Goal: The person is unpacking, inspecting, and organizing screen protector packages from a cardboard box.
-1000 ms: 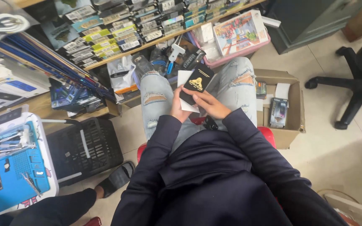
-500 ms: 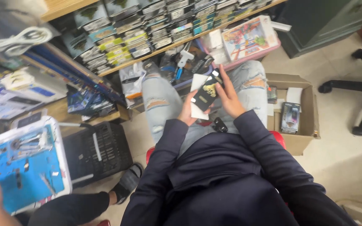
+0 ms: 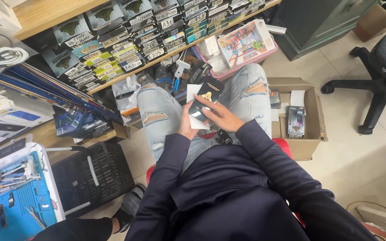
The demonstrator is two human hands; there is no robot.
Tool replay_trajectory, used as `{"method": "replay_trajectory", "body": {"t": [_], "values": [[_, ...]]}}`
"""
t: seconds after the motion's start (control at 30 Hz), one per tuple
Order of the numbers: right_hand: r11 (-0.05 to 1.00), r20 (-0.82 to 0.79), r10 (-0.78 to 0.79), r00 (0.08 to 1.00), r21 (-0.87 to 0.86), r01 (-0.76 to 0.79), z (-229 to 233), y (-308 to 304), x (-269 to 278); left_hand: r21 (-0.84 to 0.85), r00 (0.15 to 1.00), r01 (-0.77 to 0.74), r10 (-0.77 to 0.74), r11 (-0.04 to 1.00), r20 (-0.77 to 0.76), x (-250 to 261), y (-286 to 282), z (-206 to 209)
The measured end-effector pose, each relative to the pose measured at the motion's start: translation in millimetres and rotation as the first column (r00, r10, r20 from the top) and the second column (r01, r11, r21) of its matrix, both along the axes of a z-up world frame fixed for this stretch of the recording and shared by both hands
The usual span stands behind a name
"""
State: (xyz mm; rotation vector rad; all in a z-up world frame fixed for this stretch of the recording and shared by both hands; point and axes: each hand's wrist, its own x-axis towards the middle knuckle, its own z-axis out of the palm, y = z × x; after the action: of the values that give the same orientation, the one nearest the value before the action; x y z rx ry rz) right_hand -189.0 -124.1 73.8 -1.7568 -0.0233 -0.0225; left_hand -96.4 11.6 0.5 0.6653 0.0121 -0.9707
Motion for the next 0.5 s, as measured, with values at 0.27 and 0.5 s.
{"method": "replay_trajectory", "body": {"t": [0.27,0.5], "values": [[0.98,0.067,-0.198,0.978,-0.017,0.2,53.7,7.4,-10.8,-0.008,0.998,0.056,-0.056,0.998,-0.018,-0.6,-5.6,-5.9],[0.958,0.105,-0.287,0.952,0.042,0.284,23.2,-7.0,-1.1,-0.045,0.998,0.066,-0.066,0.997,-0.01,-1.3,-7.7,-14.6]]}}
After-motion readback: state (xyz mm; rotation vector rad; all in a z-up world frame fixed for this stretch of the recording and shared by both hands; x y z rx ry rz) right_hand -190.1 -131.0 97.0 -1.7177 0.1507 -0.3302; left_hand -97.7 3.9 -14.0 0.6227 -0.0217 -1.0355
